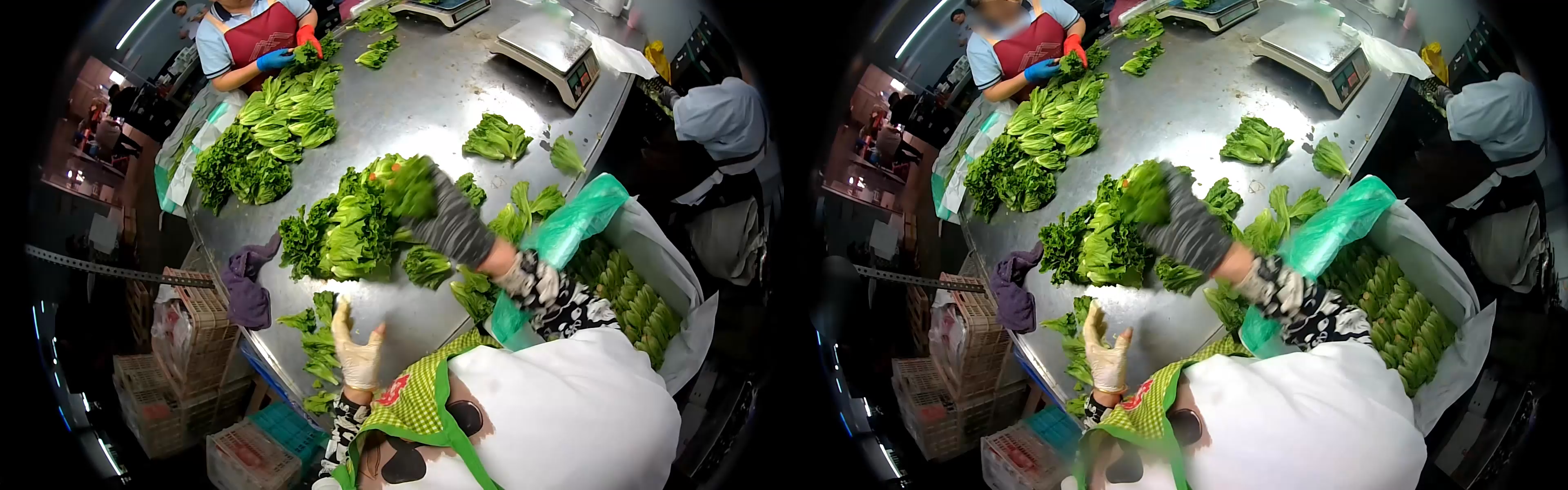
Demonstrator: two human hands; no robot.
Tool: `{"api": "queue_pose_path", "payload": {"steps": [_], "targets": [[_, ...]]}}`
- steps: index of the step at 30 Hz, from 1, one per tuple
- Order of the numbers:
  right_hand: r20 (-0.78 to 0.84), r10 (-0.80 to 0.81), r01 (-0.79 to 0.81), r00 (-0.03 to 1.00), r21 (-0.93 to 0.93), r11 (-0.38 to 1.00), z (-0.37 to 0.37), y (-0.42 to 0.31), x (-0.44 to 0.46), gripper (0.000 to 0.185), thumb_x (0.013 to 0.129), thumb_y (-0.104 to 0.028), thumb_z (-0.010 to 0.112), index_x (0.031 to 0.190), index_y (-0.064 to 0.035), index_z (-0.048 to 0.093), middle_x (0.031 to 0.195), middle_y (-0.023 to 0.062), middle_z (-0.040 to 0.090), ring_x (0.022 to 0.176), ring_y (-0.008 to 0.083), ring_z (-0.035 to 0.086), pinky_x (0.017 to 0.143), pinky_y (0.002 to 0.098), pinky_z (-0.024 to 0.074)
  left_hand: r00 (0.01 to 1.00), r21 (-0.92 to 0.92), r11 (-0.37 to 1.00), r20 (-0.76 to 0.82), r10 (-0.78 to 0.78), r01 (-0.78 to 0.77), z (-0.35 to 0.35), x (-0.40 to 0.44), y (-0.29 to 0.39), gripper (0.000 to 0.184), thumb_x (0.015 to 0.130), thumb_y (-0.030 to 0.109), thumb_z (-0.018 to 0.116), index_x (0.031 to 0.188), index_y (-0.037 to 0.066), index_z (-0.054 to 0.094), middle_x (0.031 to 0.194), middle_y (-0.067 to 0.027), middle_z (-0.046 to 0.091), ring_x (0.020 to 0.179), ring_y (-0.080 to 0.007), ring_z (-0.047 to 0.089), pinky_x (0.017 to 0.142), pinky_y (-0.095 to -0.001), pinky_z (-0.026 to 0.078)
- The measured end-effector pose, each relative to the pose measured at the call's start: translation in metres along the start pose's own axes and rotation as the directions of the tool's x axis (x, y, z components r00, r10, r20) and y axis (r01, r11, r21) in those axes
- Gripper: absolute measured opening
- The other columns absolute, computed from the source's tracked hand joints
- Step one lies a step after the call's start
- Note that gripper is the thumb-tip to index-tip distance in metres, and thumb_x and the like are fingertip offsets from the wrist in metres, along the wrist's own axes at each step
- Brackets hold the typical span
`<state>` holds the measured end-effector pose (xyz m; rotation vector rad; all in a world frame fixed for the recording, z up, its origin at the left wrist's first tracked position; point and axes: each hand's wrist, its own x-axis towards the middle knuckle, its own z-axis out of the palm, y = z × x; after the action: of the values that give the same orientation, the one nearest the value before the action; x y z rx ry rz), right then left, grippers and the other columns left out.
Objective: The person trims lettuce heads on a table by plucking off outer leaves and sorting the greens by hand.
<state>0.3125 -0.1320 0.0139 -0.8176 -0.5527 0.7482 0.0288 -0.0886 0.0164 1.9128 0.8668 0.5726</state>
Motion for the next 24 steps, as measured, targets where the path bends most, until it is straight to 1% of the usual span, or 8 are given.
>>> {"api": "queue_pose_path", "payload": {"steps": [2, 4, 7, 9, 15, 18, 20, 24], "targets": [[-0.041, -0.263, 0.218, 0.964, -0.444, 0.869, -0.023, -0.039, 0.014, 0.063, 0.08, -0.015, 0.07, 0.134, -0.0105, 0.037, 0.115, 0.0107, 0.055, 0.1, 0.0227, 0.056, 0.093, 0.0336, 0.048, 0.992, 0.069, 0.997, -0.115, 0.052, -0.044, -0.008, -0.002, -0.018, 0.074, 0.074, 0.012, 0.076, 0.136, 0.002, 0.038, 0.131, -0.0131, 0.045, 0.123, -0.026, 0.042, 0.105, -0.0377, 0.033], [0.071, -0.355, 0.174, 0.932, -0.948, 0.267, -0.089, -0.07, 0.034, 0.054, 0.079, -0.022, 0.071, 0.125, -0.0103, 0.046, 0.115, 0.0106, 0.056, 0.1, 0.0256, 0.056, 0.091, 0.0347, 0.0478, 0.978, 0.36, 0.932, -0.178, 0.109, -0.038, -0.023, -0.008, -0.046, 0.075, 0.069, 0.013, 0.079, 0.133, 0.001, 0.041, 0.129, -0.0154, 0.045, 0.12, -0.0299, 0.043, 0.104, -0.0384, 0.033], [-0.178, -0.34, -0.124, 0.923, -0.977, 0.175, -0.16, -0.1, 0.065, 0.049, 0.078, -0.026, 0.072, 0.116, -0.0056, 0.051, 0.109, 0.0128, 0.062, 0.1, 0.027, 0.058, 0.09, 0.0368, 0.0452, 0.949, 0.49, 0.868, -0.305, 0.079, 0.085, -0.041, -0.015, -0.054, 0.073, 0.066, 0.014, 0.08, 0.128, -0.001, 0.045, 0.127, -0.0176, 0.048, 0.118, -0.0324, 0.045, 0.102, -0.0397, 0.034], [-0.591, -0.229, -0.335, 0.773, -0.688, 0.643, -0.225, -0.107, 0.07, 0.052, 0.08, -0.026, 0.071, 0.119, -0.0002, 0.048, 0.106, 0.0146, 0.063, 0.095, 0.0289, 0.06, 0.086, 0.0368, 0.0456, 0.944, 0.523, 0.843, -0.324, 0.061, 0.125, -0.052, -0.017, -0.065, 0.07, 0.065, 0.013, 0.079, 0.126, -0.002, 0.047, 0.125, -0.0185, 0.05, 0.118, -0.0326, 0.046, 0.102, -0.0402, 0.034], [-0.668, -0.439, -0.603, 0.601, -0.739, 0.3, -0.234, -0.108, 0.05, 0.066, 0.072, -0.022, 0.077, 0.124, 0.0042, 0.045, 0.113, 0.0212, 0.06, 0.099, 0.0308, 0.059, 0.084, 0.0377, 0.0472, 0.884, 0.319, 0.912, -0.458, -0.09, 0.258, -0.054, -0.031, -0.112, 0.065, 0.066, 0.014, 0.077, 0.122, -0.004, 0.05, 0.119, -0.02, 0.054, 0.113, -0.0338, 0.05, 0.1, -0.0394, 0.037], [-0.253, -0.392, -0.367, 0.884, -0.896, -0.249, -0.292, -0.072, 0.069, 0.057, 0.074, -0.021, 0.071, 0.121, 0.0043, 0.051, 0.116, 0.0181, 0.061, 0.111, 0.0301, 0.055, 0.096, 0.0347, 0.0417, 0.895, 0.418, 0.896, -0.442, 0.055, 0.152, -0.047, -0.027, -0.108, 0.061, 0.064, 0.014, 0.077, 0.117, -0.005, 0.052, 0.112, -0.0208, 0.055, 0.107, -0.0355, 0.052, 0.098, -0.0398, 0.04], [-0.293, -0.383, -0.407, 0.876, -0.876, -0.259, -0.287, -0.068, 0.069, 0.053, 0.076, -0.018, 0.069, 0.12, 0.0038, 0.052, 0.115, 0.0175, 0.061, 0.111, 0.0288, 0.055, 0.096, 0.0346, 0.0421, 0.912, 0.626, 0.769, -0.378, 0.157, 0.127, -0.052, -0.016, -0.072, 0.059, 0.061, 0.022, 0.077, 0.109, -0.004, 0.054, 0.109, -0.0221, 0.055, 0.102, -0.0355, 0.054, 0.091, -0.0419, 0.043], [-0.486, -0.427, -0.579, 0.763, -0.807, -0.116, -0.27, -0.059, 0.074, 0.044, 0.079, -0.012, 0.064, 0.119, 0.0028, 0.053, 0.115, 0.0162, 0.061, 0.109, 0.0263, 0.057, 0.095, 0.0344, 0.0428, 0.913, 0.733, 0.601, -0.408, 0.014, 0.319, -0.06, -0.013, -0.055, 0.096, 0.056, 0.053, 0.077, 0.132, 0.005, 0.043, 0.14, -0.0186, 0.033, 0.134, -0.0379, 0.022, 0.111, -0.0532, 0.009]]}}
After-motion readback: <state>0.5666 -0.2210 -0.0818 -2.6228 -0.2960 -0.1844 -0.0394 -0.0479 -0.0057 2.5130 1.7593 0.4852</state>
